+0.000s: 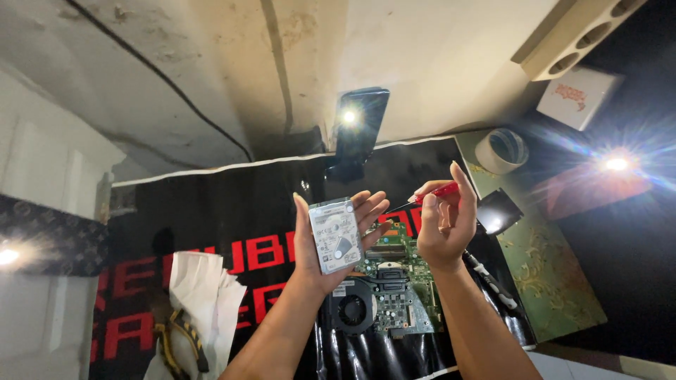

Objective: The person holds a hard drive and uses a screwdriver to remove and reinsert screws on both sides. The person flips the hard drive over and repeats the screw removal and insertion process.

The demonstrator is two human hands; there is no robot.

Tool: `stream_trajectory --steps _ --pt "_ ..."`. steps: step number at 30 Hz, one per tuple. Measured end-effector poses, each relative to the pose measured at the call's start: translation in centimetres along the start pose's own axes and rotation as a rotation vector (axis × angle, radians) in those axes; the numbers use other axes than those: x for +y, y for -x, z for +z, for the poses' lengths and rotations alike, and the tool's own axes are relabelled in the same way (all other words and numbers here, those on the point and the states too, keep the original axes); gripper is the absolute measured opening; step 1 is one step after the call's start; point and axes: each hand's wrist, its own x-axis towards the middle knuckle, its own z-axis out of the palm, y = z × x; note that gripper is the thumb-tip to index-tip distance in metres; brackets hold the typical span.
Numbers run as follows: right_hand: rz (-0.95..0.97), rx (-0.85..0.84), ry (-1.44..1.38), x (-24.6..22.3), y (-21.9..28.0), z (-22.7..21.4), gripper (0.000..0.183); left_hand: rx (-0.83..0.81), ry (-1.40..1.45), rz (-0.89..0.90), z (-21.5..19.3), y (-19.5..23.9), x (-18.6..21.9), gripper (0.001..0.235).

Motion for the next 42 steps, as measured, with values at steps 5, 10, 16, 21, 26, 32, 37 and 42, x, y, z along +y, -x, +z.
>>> stream_trajectory --steps 5,10,16,21,26,32,37,42 --pt "-0.009 -0.049 -0.043 -0.3 0.7 0.8 0.052 -0.028 0.002 -0.008 -1.0 -0.2 -0.1 0.11" --pt "-0.008 -0.09 -0.127 -0.4 1.2 1.0 0.052 -0.033 -0.027 0.002 -0.8 0.2 -0.2 0.109" --pt "-0.006 -0.124 -0.1 -0.9 2.2 1.5 0.054 -0.001 0.007 0.007 -0.5 0.6 -0.3 0.106" --pt "-0.005 -0.138 -0.085 -1.4 2.4 1.5 0.051 0.032 -0.018 0.001 -0.6 0.7 -0.4 0.106" --pt "0.008 -0.122 -0.091 -1.5 1.7 1.3 0.049 0.104 -0.082 -0.045 -0.7 0.8 -0.5 0.105" --pt "0.058 -0.144 -0.179 -1.7 1.2 1.4 0.047 0.141 -0.149 -0.061 0.6 1.0 -0.3 0.106" --pt "0.109 -0.159 -0.218 -1.2 1.3 1.6 0.045 0.189 -0.186 -0.06 0.9 0.7 -0.4 0.109" --pt "0.14 -0.169 -0.22 -0.9 1.4 1.3 0.041 0.211 -0.19 -0.076 0.4 0.4 -0.8 0.111"
